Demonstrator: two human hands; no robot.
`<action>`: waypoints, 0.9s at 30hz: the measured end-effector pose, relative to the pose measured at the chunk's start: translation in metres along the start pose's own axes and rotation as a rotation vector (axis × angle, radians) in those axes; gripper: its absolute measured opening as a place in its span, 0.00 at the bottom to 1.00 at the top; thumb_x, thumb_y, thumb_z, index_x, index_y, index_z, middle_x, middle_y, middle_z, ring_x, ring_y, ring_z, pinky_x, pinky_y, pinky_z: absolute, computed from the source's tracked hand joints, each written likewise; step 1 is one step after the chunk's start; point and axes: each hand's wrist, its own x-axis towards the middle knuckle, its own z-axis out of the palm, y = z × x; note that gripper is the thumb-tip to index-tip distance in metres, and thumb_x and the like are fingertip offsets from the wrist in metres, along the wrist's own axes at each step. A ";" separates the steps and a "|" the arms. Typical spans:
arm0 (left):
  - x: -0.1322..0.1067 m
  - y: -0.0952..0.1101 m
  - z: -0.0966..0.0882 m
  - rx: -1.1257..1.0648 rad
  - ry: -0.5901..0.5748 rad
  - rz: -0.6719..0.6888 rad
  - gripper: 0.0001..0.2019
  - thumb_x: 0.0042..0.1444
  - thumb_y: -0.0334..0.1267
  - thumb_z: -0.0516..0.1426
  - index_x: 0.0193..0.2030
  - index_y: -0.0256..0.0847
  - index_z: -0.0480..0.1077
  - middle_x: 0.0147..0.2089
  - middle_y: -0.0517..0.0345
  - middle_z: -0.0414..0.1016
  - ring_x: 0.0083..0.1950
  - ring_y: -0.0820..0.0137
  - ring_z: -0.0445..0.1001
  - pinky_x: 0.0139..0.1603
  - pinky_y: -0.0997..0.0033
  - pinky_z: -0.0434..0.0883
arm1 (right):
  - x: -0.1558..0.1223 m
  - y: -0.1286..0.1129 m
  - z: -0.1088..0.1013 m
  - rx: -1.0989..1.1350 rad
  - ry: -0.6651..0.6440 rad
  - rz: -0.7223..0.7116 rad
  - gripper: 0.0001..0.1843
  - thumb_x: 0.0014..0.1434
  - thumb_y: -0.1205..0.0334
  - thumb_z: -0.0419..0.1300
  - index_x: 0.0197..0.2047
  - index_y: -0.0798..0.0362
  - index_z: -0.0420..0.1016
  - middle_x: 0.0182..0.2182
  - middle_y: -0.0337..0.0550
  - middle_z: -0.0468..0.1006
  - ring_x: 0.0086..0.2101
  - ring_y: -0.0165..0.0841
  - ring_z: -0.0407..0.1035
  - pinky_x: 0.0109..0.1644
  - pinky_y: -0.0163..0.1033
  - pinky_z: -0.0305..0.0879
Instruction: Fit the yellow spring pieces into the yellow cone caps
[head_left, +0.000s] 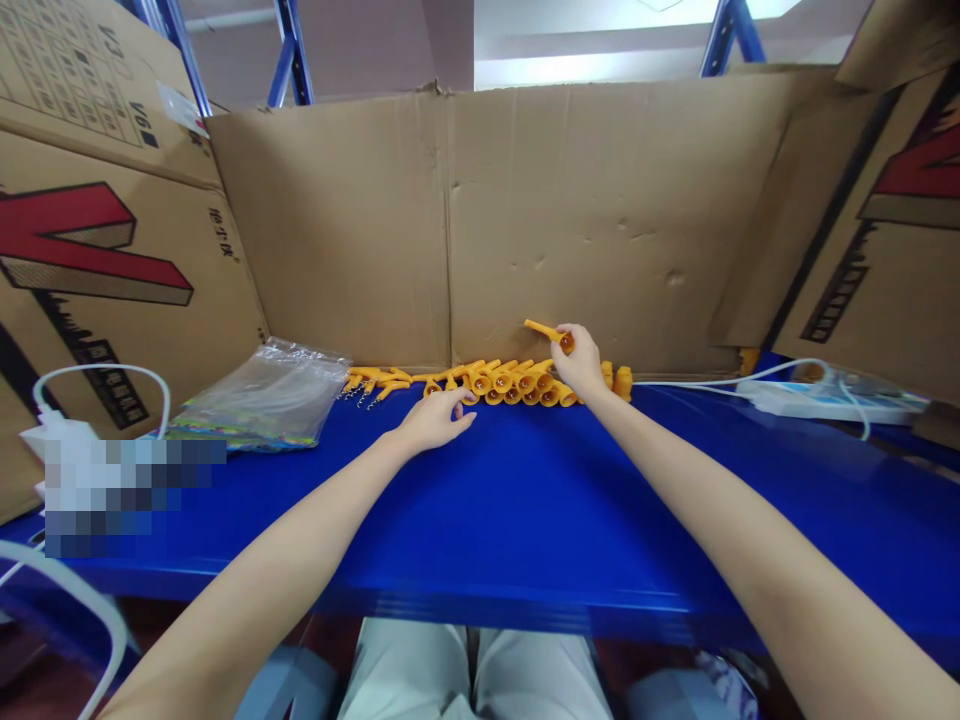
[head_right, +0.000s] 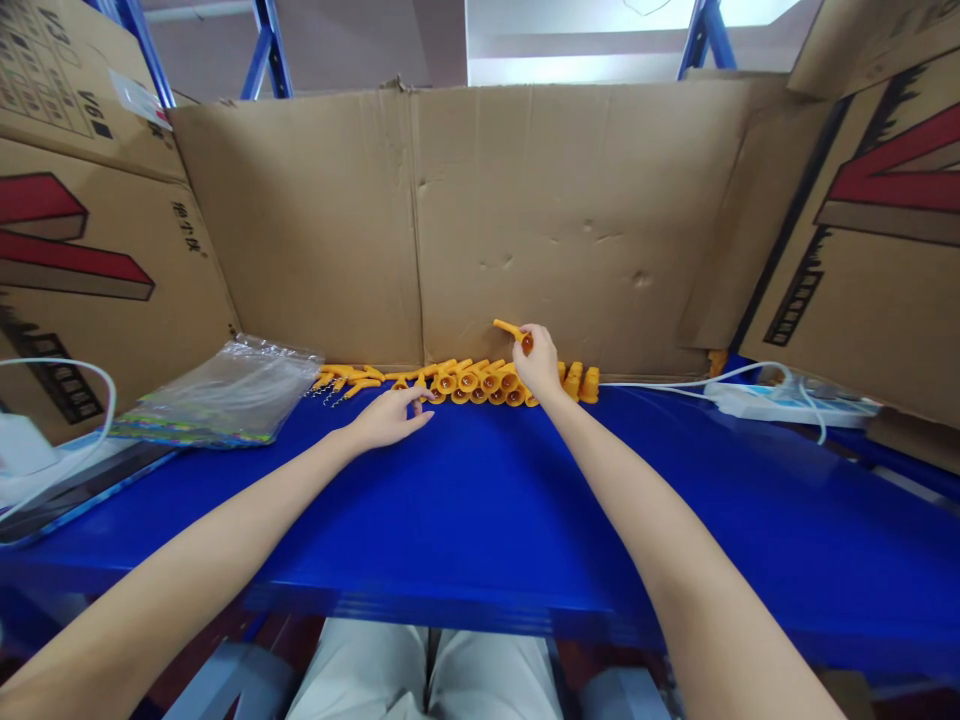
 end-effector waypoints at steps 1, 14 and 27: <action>0.000 0.000 0.000 -0.001 -0.002 0.002 0.15 0.55 0.41 0.54 0.47 0.40 0.71 0.33 0.57 0.76 0.33 0.68 0.73 0.35 0.69 0.66 | -0.002 -0.001 0.001 0.001 -0.012 -0.028 0.11 0.56 0.67 0.50 0.43 0.51 0.66 0.47 0.51 0.73 0.51 0.40 0.66 0.57 0.47 0.59; 0.000 0.002 0.003 -0.010 -0.067 0.031 0.12 0.56 0.40 0.54 0.43 0.38 0.73 0.32 0.57 0.75 0.32 0.70 0.72 0.35 0.70 0.65 | -0.007 -0.024 0.042 0.061 -0.168 -0.259 0.15 0.57 0.71 0.47 0.46 0.51 0.67 0.52 0.51 0.70 0.55 0.38 0.63 0.61 0.47 0.56; 0.000 0.006 0.003 -0.022 -0.102 0.024 0.11 0.55 0.40 0.54 0.39 0.39 0.74 0.29 0.57 0.75 0.30 0.70 0.70 0.33 0.71 0.65 | -0.004 -0.031 0.052 -0.107 -0.593 -0.003 0.11 0.62 0.54 0.55 0.33 0.51 0.74 0.40 0.49 0.77 0.45 0.43 0.70 0.55 0.51 0.59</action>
